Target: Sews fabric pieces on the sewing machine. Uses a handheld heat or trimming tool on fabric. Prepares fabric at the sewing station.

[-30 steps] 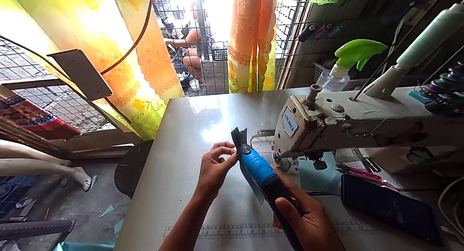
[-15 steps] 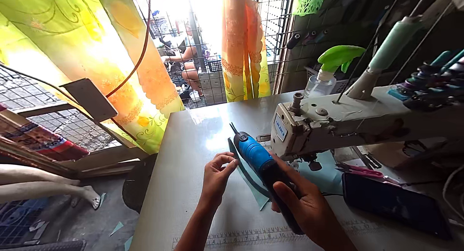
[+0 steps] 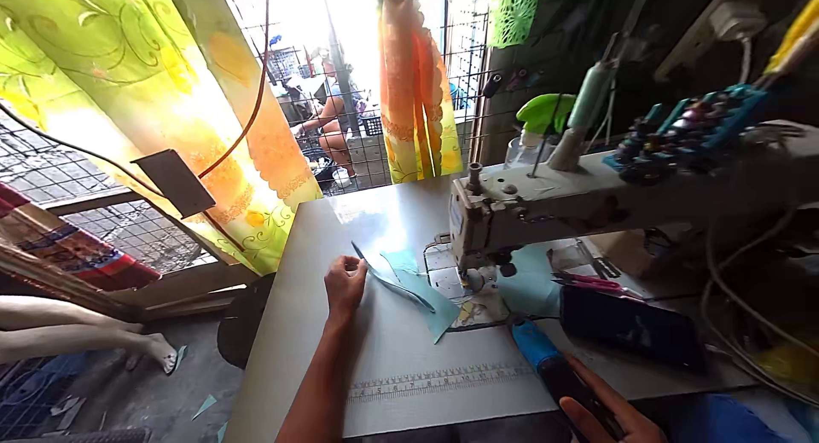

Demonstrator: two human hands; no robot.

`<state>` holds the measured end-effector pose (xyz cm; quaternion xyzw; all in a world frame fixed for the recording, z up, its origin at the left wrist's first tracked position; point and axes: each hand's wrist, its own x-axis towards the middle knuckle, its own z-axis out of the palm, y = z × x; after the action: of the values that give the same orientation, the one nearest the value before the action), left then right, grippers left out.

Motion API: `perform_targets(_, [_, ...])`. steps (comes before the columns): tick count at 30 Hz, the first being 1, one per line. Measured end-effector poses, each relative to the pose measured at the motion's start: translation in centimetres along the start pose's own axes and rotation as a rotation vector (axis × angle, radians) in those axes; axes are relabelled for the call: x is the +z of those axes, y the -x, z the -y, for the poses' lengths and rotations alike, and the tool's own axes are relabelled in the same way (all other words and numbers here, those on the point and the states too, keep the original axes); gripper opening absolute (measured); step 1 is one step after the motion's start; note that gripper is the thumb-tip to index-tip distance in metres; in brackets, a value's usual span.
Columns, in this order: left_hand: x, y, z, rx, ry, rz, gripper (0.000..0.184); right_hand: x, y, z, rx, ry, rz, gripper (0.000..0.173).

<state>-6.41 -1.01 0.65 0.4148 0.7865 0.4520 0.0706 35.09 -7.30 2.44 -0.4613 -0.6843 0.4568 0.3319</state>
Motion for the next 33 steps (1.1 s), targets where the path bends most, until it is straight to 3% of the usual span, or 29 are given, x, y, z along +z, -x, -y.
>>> perform_targets(3, [1.3,-0.4,0.8,0.065,-0.059,0.022,0.041,-0.5,0.6,-0.1,0.055,-0.004,-0.081,0.065])
perform_targets(8, [1.2,-0.7,1.1,0.071,-0.04,0.044,0.032,-0.1,0.1,0.1,0.073,0.005,-0.117,0.067])
perform_targets(13, [0.8,-1.1,1.2,0.036,0.025,0.01,0.028,0.2,-3.1,0.8,-0.058,0.342,-0.183,0.079])
perform_targets(16, [0.8,-1.3,1.0,0.017,0.024,0.018,0.027,1.1,-6.0,0.6,-0.139,0.533,-0.256,0.075])
perform_targets(23, [1.0,-1.5,0.9,-0.051,0.032,0.009,0.024,2.9,-10.8,1.5,-0.068,0.671,-0.129,0.072])
perform_targets(29, [1.1,-1.3,0.9,-0.061,0.048,-0.008,0.023,3.9,-11.9,1.3,-0.081,0.662,-0.143,0.071])
perform_targets(33, [1.3,-1.4,0.9,-0.051,0.052,-0.023,0.021,3.9,-12.7,1.6,-0.062,0.735,-0.036,0.076])
